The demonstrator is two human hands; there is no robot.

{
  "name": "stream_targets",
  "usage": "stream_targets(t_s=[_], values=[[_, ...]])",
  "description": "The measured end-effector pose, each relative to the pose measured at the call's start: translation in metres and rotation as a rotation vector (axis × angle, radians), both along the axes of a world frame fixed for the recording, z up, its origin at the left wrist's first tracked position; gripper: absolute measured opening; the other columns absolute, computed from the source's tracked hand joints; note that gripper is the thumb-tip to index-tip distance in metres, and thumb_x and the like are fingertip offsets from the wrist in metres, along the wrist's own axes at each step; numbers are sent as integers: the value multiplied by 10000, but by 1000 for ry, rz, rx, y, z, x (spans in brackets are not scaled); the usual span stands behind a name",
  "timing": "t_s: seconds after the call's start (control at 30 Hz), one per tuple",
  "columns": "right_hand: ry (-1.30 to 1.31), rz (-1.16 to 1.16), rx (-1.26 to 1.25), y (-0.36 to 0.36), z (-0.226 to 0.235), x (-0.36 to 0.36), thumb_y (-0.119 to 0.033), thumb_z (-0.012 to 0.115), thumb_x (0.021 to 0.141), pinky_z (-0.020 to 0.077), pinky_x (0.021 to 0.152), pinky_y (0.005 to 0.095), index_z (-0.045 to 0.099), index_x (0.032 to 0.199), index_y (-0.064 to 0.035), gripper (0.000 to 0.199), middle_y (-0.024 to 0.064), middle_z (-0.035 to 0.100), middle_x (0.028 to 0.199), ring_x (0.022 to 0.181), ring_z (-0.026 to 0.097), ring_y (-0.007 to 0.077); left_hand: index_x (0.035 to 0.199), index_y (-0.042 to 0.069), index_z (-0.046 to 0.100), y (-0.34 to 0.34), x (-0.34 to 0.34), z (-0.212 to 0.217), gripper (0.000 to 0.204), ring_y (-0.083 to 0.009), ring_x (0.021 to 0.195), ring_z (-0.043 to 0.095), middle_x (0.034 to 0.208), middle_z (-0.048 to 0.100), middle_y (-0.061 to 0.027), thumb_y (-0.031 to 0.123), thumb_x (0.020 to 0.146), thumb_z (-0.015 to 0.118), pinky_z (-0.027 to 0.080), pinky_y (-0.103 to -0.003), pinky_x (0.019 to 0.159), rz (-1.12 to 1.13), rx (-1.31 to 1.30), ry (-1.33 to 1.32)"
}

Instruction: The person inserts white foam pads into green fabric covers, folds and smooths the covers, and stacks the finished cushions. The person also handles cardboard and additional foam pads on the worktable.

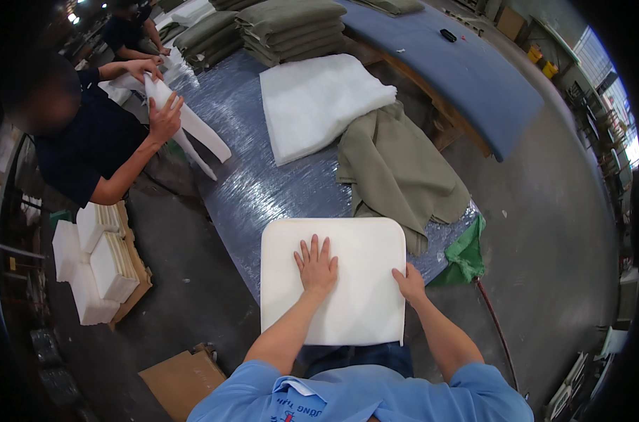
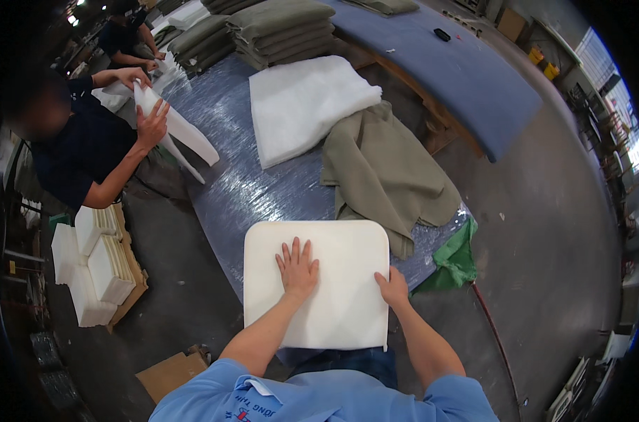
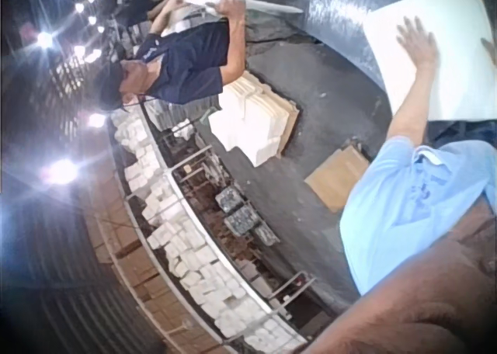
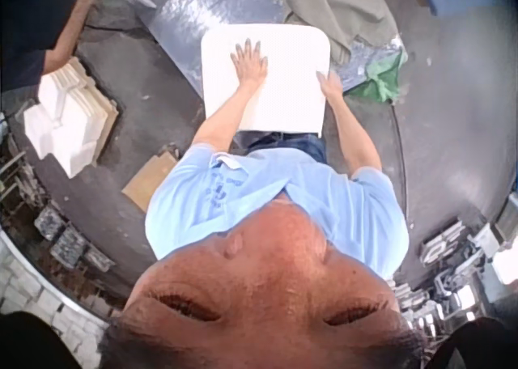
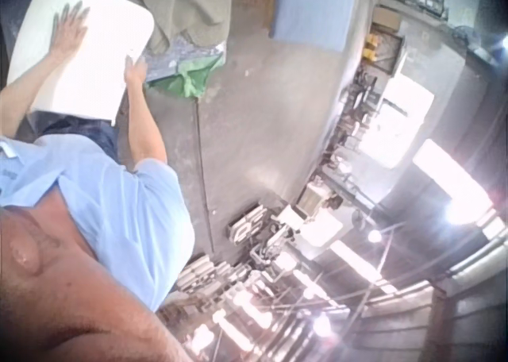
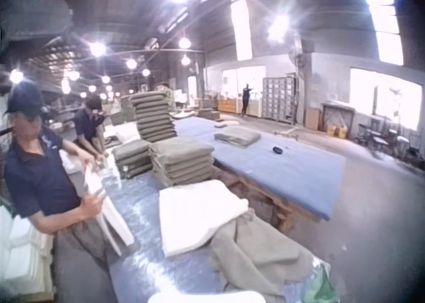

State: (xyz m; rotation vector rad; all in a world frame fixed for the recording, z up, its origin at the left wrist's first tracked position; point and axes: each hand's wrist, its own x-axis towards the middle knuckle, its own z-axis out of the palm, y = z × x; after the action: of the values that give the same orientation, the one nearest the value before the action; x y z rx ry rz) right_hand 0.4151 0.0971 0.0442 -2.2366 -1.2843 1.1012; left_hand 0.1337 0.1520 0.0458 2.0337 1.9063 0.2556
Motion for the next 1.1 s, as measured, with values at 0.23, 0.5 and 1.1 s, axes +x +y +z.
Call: stream_targets(t_s=[0.23,0.5,1.1], values=[[-99,247,527,170,55,14,-182,706,919,542,837,418,692,1153,-55,267,143,671,951,926,662,335,1632,231,369,6,5,0,690,-450,1591,81,1737,185,-119,438,989,505,-2,-655,1253,33,-68,82],[-237,897,847,412,72,-116,-182,749,887,489,952,456,710,1123,-92,256,117,669,1114,1114,602,333,1600,299,432,2,-2,-23,675,-426,1590,125,1727,238,-80,441,950,542,24,-654,1252,82,-25,8],[295,716,63,532,-19,-227,-283,709,957,530,801,362,790,1073,6,322,124,770,964,857,683,218,1553,319,505,0,-3,-37,625,-372,1604,104,1721,263,-49,419,939,558,45,-640,1250,105,-10,-41]])
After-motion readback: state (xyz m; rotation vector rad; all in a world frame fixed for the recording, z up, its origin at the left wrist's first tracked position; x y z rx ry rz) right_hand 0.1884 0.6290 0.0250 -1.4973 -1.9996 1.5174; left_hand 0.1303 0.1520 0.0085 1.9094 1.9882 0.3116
